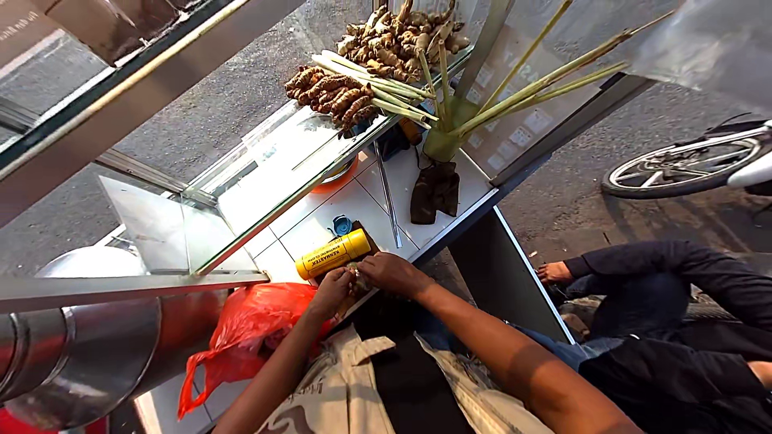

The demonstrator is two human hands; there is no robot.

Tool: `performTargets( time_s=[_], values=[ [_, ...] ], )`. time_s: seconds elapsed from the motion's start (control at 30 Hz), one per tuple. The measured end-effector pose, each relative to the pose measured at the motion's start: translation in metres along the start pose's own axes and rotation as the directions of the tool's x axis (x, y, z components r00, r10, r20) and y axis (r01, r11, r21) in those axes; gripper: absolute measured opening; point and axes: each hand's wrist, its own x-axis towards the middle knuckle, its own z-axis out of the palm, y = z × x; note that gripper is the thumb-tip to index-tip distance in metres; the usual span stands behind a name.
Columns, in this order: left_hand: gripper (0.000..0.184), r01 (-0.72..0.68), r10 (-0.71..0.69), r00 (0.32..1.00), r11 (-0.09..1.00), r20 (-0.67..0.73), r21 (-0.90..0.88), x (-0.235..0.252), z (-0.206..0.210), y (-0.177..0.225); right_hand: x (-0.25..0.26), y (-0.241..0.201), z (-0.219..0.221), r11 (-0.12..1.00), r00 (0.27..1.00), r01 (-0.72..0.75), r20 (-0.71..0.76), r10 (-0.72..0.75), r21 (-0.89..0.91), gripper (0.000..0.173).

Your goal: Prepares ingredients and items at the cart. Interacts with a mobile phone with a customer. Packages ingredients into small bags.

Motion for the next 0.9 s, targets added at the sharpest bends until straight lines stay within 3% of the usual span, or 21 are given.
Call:
performTargets(
  time_s=[0.27,0.47,0.6,0.77,0.9],
  values=[
    [0.023,0.026,-0.025,1.000,0.995,0.015,-0.094,-0.001,0.003,0.001,0.001,-0.003,0.011,0.995,0.998,-0.035,-0.063,0.030,-0.092,0.021],
    [0.018,-0.026,0.042,0.993,0.989,-0.108,0.147,-0.010,0.007,0.006,0.004,-0.009,0.011,0.982,0.981,-0.189,-0.030,0.190,0.021,0.022],
    [0.015,-0.027,0.052,0.989,0.983,-0.135,0.181,-0.008,0.005,0.003,0.004,-0.012,0.014,0.969,0.971,-0.240,-0.008,0.241,0.061,0.023],
    [0.015,-0.101,0.169,0.976,0.911,-0.140,0.400,0.000,-0.001,-0.002,0.005,-0.015,0.014,0.932,0.946,-0.324,0.081,0.314,0.165,0.026],
    [0.016,-0.138,0.226,0.965,0.873,-0.137,0.468,0.004,-0.003,-0.006,0.005,-0.016,0.016,0.915,0.935,-0.352,0.113,0.335,0.199,0.027]
  ],
)
